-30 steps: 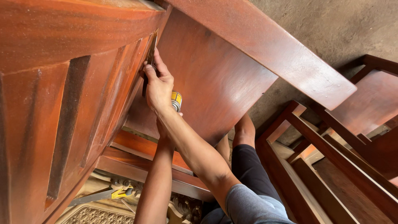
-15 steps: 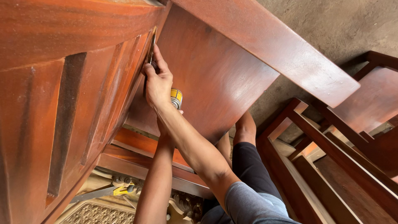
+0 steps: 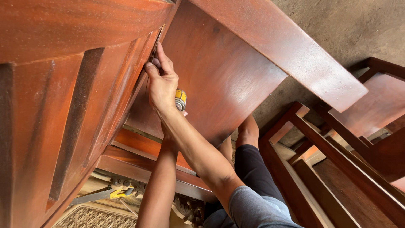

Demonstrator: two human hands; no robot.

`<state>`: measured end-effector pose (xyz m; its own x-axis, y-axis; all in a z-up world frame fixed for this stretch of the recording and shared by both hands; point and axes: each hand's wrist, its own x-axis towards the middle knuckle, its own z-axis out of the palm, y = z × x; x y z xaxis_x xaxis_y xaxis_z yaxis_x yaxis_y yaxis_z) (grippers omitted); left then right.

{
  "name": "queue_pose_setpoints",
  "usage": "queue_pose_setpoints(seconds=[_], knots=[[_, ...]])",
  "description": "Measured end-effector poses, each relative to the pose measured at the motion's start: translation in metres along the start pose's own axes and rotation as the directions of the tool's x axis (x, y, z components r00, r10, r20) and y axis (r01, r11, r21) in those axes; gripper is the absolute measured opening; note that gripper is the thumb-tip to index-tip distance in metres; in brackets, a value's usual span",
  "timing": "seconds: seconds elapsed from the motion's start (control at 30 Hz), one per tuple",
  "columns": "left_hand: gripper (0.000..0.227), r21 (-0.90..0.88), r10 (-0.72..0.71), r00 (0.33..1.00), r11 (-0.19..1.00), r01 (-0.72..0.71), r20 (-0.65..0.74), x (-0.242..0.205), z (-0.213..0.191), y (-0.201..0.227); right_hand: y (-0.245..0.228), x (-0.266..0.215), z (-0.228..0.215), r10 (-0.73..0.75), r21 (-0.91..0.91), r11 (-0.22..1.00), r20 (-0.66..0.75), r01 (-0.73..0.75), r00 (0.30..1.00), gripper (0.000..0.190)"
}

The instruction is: The person applies wood filler or putty to small cracks and joints on a wooden chair using a small knife. They dip the knife into a small can of filler and then press and smooth it into the wood, working on the backrest slats and then moving to the lower legs and joints while kneeling on the floor.

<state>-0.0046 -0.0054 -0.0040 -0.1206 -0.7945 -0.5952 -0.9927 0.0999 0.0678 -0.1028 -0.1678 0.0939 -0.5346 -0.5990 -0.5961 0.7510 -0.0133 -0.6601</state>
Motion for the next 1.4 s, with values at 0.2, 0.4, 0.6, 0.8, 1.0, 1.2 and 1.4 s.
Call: queue_pose_setpoints(seconds=[0.2, 0.4, 0.6, 0.8, 1.0, 1.2, 1.4], knots=[[0.063, -0.004, 0.004, 1.0, 1.0, -0.004, 0.001, 0.001, 0.001, 0.0, 0.015, -0.003, -0.013, -0.058, 0.027, 0.998, 0.02, 0.057, 0.998, 0.057], [0.063, 0.006, 0.007, 1.0, 1.0, -0.007, -0.009, 0.0, -0.001, 0.001, 0.014, 0.011, -0.007, -0.009, 0.104, 0.995, -0.04, 0.013, 0.999, 0.057], [0.064, 0.001, -0.003, 1.0, 1.0, 0.003, -0.009, 0.001, -0.003, 0.004, 0.006, 0.003, -0.014, -0.136, -0.031, 0.99, 0.044, 0.137, 0.99, 0.056], [0.065, 0.003, -0.011, 1.0, 1.0, 0.011, 0.006, -0.004, -0.001, 0.001, 0.005, 0.0, -0.013, -0.055, -0.001, 0.998, 0.005, 0.055, 0.998, 0.056], [0.065, -0.006, -0.012, 1.0, 1.0, 0.012, 0.002, -0.003, -0.006, 0.001, 0.012, 0.021, -0.026, 0.007, 0.147, 0.989, -0.037, -0.001, 0.999, 0.054], [0.066, -0.016, -0.028, 0.999, 0.999, 0.028, 0.018, -0.011, -0.002, -0.001, 0.001, -0.001, -0.018, 0.065, 0.203, 0.977, 0.019, -0.068, 0.998, 0.051], [0.067, -0.026, -0.028, 1.0, 0.999, 0.028, 0.001, -0.006, -0.007, 0.0, -0.008, 0.015, -0.012, 0.117, 0.128, 0.986, -0.038, -0.111, 0.992, 0.055]])
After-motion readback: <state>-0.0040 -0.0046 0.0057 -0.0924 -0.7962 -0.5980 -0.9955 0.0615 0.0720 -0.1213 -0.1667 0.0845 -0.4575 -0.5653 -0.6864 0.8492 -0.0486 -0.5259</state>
